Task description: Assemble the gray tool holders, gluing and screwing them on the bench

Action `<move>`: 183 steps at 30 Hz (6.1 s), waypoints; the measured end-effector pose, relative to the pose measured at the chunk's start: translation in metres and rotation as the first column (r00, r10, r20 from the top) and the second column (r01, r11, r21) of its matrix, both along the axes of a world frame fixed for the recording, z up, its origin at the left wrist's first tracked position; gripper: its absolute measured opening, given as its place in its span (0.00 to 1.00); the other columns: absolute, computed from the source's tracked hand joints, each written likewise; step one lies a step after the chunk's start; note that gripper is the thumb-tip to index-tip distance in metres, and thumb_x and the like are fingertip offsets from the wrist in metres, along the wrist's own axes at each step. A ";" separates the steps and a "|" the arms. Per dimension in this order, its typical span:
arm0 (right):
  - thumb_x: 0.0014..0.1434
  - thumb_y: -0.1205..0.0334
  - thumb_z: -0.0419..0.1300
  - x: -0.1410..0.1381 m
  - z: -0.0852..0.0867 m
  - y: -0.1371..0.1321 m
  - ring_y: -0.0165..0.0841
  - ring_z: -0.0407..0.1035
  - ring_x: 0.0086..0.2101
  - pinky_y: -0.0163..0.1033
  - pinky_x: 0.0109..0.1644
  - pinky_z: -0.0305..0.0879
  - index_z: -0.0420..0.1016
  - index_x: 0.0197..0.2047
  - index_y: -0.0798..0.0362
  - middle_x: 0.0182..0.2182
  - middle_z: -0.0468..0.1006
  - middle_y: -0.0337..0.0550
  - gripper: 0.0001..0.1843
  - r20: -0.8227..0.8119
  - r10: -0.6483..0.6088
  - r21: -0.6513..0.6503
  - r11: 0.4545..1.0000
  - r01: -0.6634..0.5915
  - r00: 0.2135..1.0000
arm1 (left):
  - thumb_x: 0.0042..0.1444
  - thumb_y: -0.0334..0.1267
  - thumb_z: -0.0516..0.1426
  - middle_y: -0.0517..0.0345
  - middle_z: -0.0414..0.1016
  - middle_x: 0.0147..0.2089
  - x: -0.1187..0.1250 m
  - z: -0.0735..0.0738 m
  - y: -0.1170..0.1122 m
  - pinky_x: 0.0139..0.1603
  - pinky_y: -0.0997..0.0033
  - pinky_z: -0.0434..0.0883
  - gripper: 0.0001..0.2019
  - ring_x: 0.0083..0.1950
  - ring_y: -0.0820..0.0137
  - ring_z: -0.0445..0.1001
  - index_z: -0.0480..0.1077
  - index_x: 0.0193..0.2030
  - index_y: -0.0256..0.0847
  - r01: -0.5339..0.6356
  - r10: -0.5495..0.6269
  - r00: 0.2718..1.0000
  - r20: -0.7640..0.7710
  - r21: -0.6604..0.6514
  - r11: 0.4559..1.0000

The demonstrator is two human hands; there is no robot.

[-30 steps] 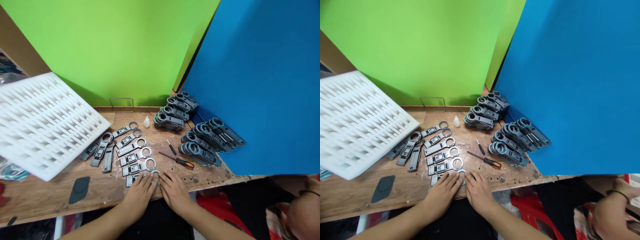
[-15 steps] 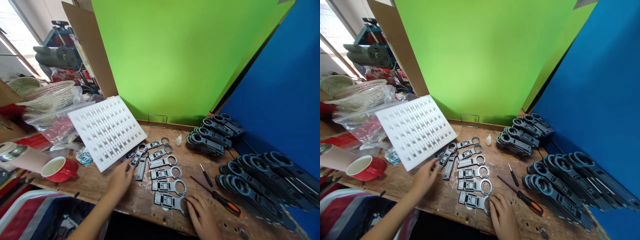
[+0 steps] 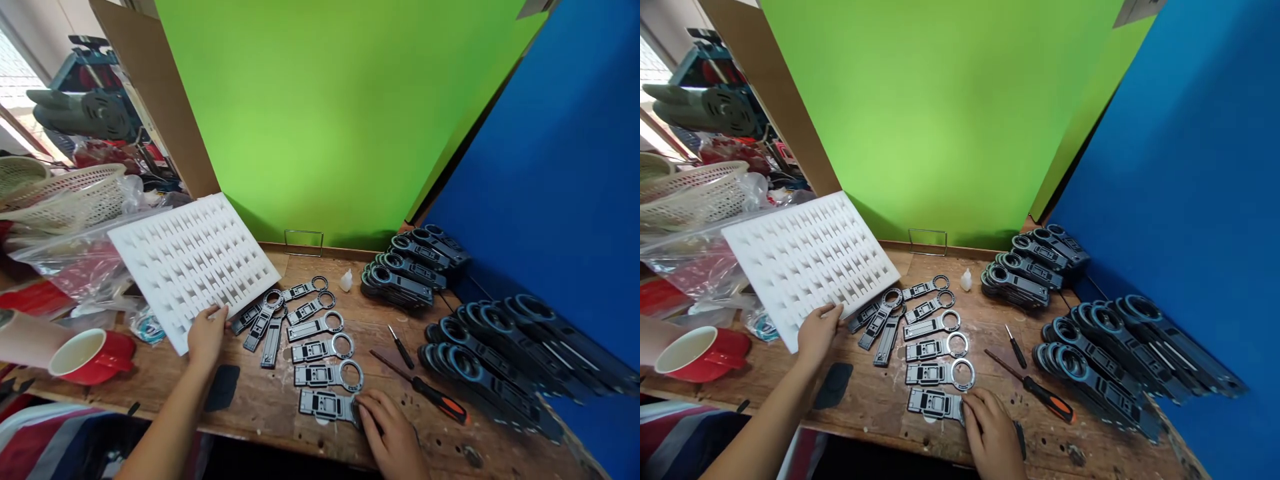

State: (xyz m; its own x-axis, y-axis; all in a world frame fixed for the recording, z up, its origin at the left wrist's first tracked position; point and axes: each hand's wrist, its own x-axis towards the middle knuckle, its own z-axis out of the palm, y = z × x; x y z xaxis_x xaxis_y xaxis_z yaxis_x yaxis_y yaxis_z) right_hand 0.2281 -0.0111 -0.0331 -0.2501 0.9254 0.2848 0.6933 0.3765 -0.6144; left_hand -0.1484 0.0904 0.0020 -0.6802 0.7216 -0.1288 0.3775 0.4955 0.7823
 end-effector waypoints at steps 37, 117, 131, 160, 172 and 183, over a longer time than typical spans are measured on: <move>0.62 0.67 0.52 -0.058 0.004 0.223 0.33 0.70 0.43 0.34 0.47 0.61 0.76 0.44 0.52 0.42 0.78 0.43 0.13 0.165 0.066 -0.209 0.977 -0.031 0.984 | 0.58 0.37 0.53 0.54 0.73 0.42 0.150 -0.022 0.068 0.46 0.67 0.66 0.11 0.45 0.63 0.72 0.71 0.46 0.46 0.795 -0.809 0.361 -0.464 -0.302 0.527; 0.63 0.65 0.50 -0.110 0.052 0.124 0.35 0.66 0.51 0.43 0.53 0.66 0.64 0.59 0.45 0.53 0.70 0.48 0.21 -0.204 0.435 0.284 0.883 -0.372 0.877 | 0.49 0.35 0.64 0.70 0.53 0.21 0.109 0.033 -0.012 0.29 0.80 0.63 0.10 0.23 0.80 0.57 0.66 0.35 0.38 -0.041 -0.385 -0.069 0.921 0.383 0.923; 0.64 0.58 0.46 -0.097 0.046 0.163 0.36 0.73 0.40 0.40 0.45 0.69 0.73 0.49 0.52 0.39 0.80 0.44 0.18 -0.315 -0.048 -0.213 0.977 -0.021 0.948 | 0.61 0.44 0.48 0.55 0.76 0.38 0.124 -0.001 0.018 0.43 0.66 0.69 0.15 0.40 0.65 0.73 0.73 0.43 0.42 0.676 -0.662 0.737 -0.136 0.160 0.719; 0.62 0.66 0.49 -0.105 0.004 0.283 0.33 0.68 0.40 0.34 0.42 0.59 0.74 0.46 0.51 0.44 0.72 0.46 0.15 0.430 0.160 -0.213 0.974 -0.073 0.889 | 0.63 0.39 0.47 0.53 0.70 0.47 0.121 -0.029 0.115 0.42 0.65 0.67 0.17 0.47 0.60 0.70 0.65 0.56 0.56 0.793 -0.814 0.268 -0.515 -0.362 0.490; 0.63 0.68 0.46 -0.069 0.006 0.235 0.39 0.64 0.46 0.39 0.47 0.57 0.71 0.53 0.51 0.46 0.73 0.48 0.19 0.554 0.127 -0.192 0.981 -0.022 0.823 | 0.60 0.28 0.48 0.47 0.67 0.60 0.126 -0.032 0.125 0.61 0.62 0.58 0.19 0.59 0.63 0.65 0.64 0.56 0.39 0.858 -0.856 0.076 -0.511 -0.404 0.318; 0.60 0.69 0.49 -0.075 0.015 0.239 0.39 0.67 0.43 0.39 0.44 0.60 0.75 0.46 0.52 0.41 0.74 0.50 0.16 0.553 0.122 -0.223 0.975 0.005 0.824 | 0.58 0.27 0.46 0.42 0.74 0.49 0.144 -0.013 0.126 0.52 0.54 0.65 0.18 0.49 0.58 0.73 0.64 0.54 0.38 0.802 -0.861 0.097 -0.499 -0.473 0.365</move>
